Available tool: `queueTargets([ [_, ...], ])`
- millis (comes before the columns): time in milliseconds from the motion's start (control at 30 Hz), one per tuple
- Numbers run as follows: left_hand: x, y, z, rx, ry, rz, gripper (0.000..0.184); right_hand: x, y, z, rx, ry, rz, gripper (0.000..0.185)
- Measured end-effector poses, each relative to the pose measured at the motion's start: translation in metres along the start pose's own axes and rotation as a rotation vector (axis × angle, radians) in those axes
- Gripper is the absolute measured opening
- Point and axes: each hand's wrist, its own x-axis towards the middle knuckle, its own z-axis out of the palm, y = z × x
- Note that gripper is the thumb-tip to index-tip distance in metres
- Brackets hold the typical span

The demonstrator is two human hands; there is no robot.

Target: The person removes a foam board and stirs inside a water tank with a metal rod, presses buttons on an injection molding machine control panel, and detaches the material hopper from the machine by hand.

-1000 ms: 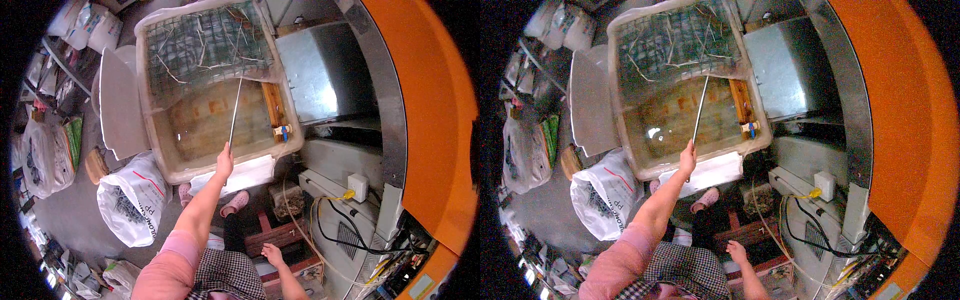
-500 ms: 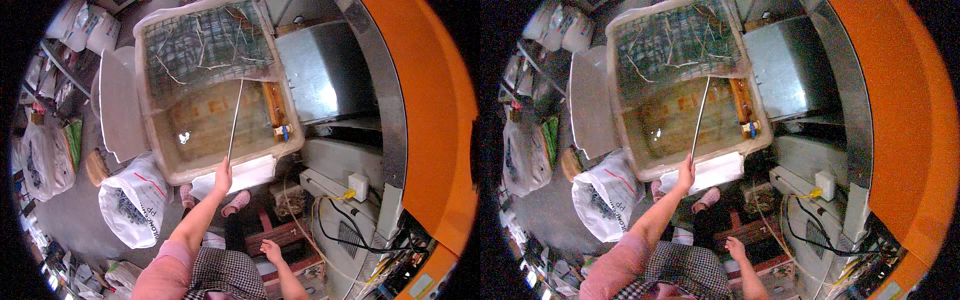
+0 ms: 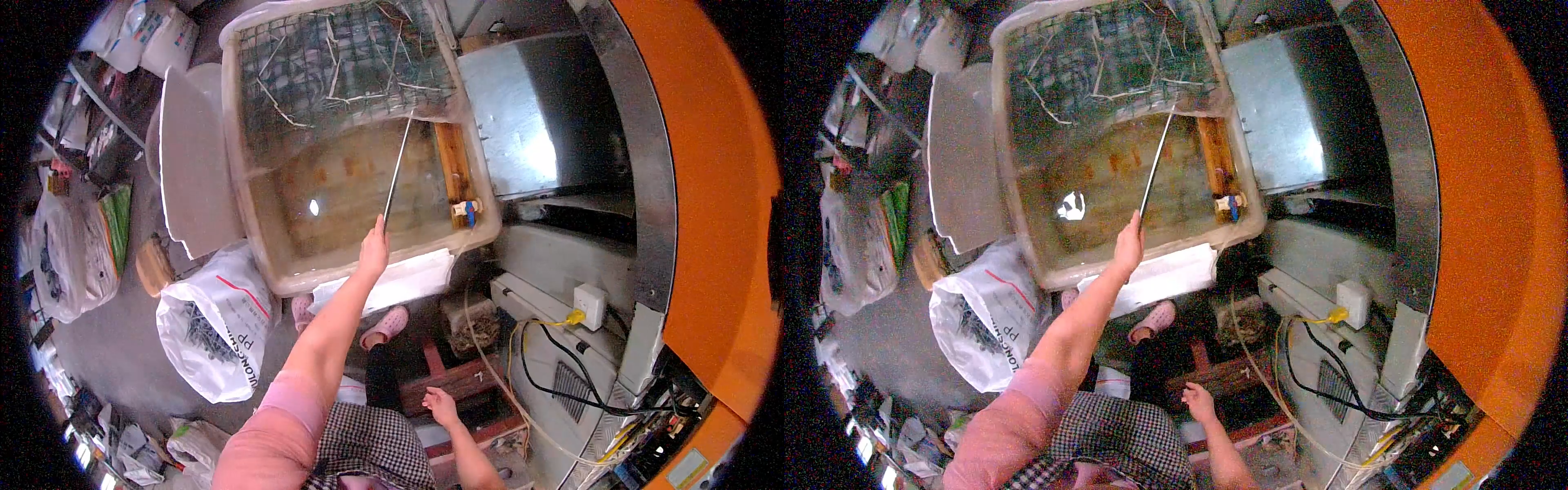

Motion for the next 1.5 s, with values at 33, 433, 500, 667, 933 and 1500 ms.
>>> queueTargets([
  [33, 0.001, 0.001, -0.002, 0.000, -0.001, -0.002, 0.049, 0.002, 0.004, 0.000, -0.036, 0.007, -0.021, 0.032],
  [433, -0.158, -0.048, -0.063, -0.028, -0.025, -0.061, 0.046, -0.012, -0.042, 0.017, 0.033, -0.010, 0.050, 0.031],
  [500, -0.170, -0.049, -0.072, -0.069, -0.040, -0.155, 0.043, -0.006, -0.037, 0.019, -0.003, -0.028, 0.024, 0.031],
  [667, -0.113, -0.061, -0.053, -0.078, -0.077, -0.230, 0.040, -0.006, -0.044, 0.024, -0.084, -0.039, 0.028, 0.030],
  [933, -0.124, 0.024, -0.066, -0.233, -0.045, -0.267, 0.029, -0.003, -0.141, 0.054, 0.165, -0.117, -0.022, 0.039],
  [1500, -0.238, 0.057, -0.126, -0.392, -0.117, -0.436, 0.041, -0.029, -0.190, 0.134, 0.458, -0.176, -0.211, 0.047],
])
